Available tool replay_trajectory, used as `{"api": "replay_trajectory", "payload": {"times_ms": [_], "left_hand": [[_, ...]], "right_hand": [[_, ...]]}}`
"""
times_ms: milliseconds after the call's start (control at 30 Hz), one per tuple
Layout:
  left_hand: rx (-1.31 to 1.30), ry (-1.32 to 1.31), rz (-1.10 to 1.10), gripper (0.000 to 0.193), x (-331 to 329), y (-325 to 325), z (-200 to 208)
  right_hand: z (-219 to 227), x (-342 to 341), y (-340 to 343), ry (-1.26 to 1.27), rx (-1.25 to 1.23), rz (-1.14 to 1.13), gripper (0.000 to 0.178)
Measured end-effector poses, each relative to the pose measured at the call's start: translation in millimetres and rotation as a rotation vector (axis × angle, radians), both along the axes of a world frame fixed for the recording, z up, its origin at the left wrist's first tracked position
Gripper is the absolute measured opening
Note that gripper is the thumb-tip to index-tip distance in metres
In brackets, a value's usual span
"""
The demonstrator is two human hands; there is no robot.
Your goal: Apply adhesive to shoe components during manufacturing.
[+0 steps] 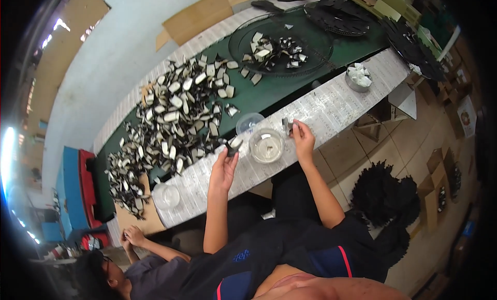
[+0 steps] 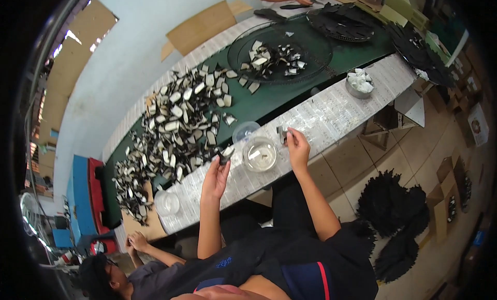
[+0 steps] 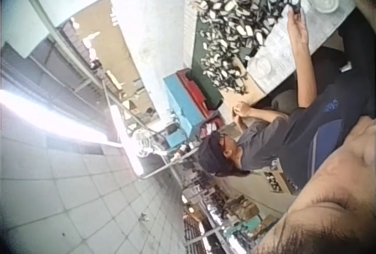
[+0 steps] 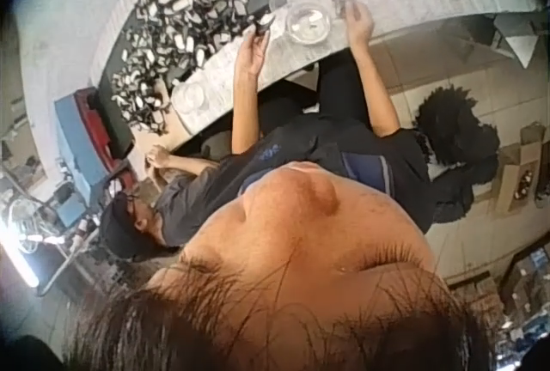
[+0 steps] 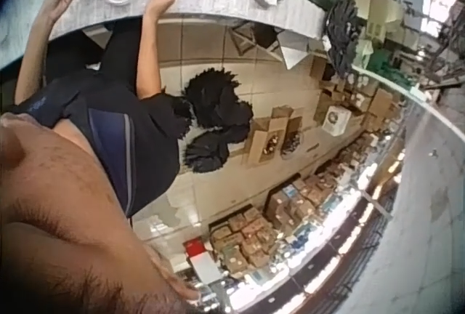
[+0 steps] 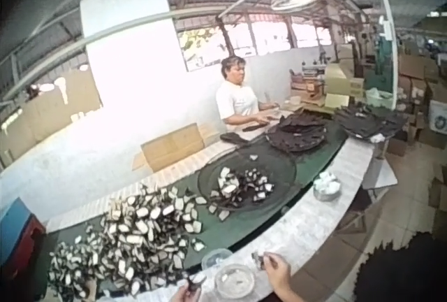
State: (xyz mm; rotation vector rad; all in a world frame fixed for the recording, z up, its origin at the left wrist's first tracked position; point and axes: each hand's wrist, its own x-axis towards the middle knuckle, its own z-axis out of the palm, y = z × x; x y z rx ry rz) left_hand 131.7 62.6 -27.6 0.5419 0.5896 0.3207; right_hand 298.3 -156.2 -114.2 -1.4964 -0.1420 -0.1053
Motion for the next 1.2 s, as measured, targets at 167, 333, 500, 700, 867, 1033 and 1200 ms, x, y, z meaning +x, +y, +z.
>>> {"api": "replay_trajectory", "payload": {"times_ms": [167,333,500,700,867,1033,1200], "left_hand": [[0.100,-0.202,-0.162,0.024,133.6,58.8,29.1],[1.124,0.129,-0.088,0.042,198.6,118.7,36.0],[2.086,0.303,-0.125,0.042,213.7,157.8,-45.9],[2.295,0.599,-0.300,0.061,230.5,131.6,-42.5],[2.251,0.418,-0.149,0.048,225.5,148.2,-48.3],[2.042,0.285,-0.092,0.031,213.4,166.4,-47.0],[0.947,-0.047,-0.038,0.034,161.8,148.0,1.5]], "right_hand": [[7.8,-0.8,-7.5,-0.014,0.096,0.019,0.019],[11.1,-1.4,-2.9,-0.070,-0.005,0.004,0.018],[18.2,-2.1,-2.7,-0.123,-0.017,-0.011,0.017],[13.1,-2.2,-4.6,-0.147,-0.035,-0.056,0.016],[13.5,-4.9,-3.6,-0.174,-0.063,-0.067,0.016],[13.3,-8.4,-3.0,-0.187,-0.078,-0.060,0.016],[12.7,-9.9,-1.8,-0.180,-0.095,-0.064,0.016]]}}
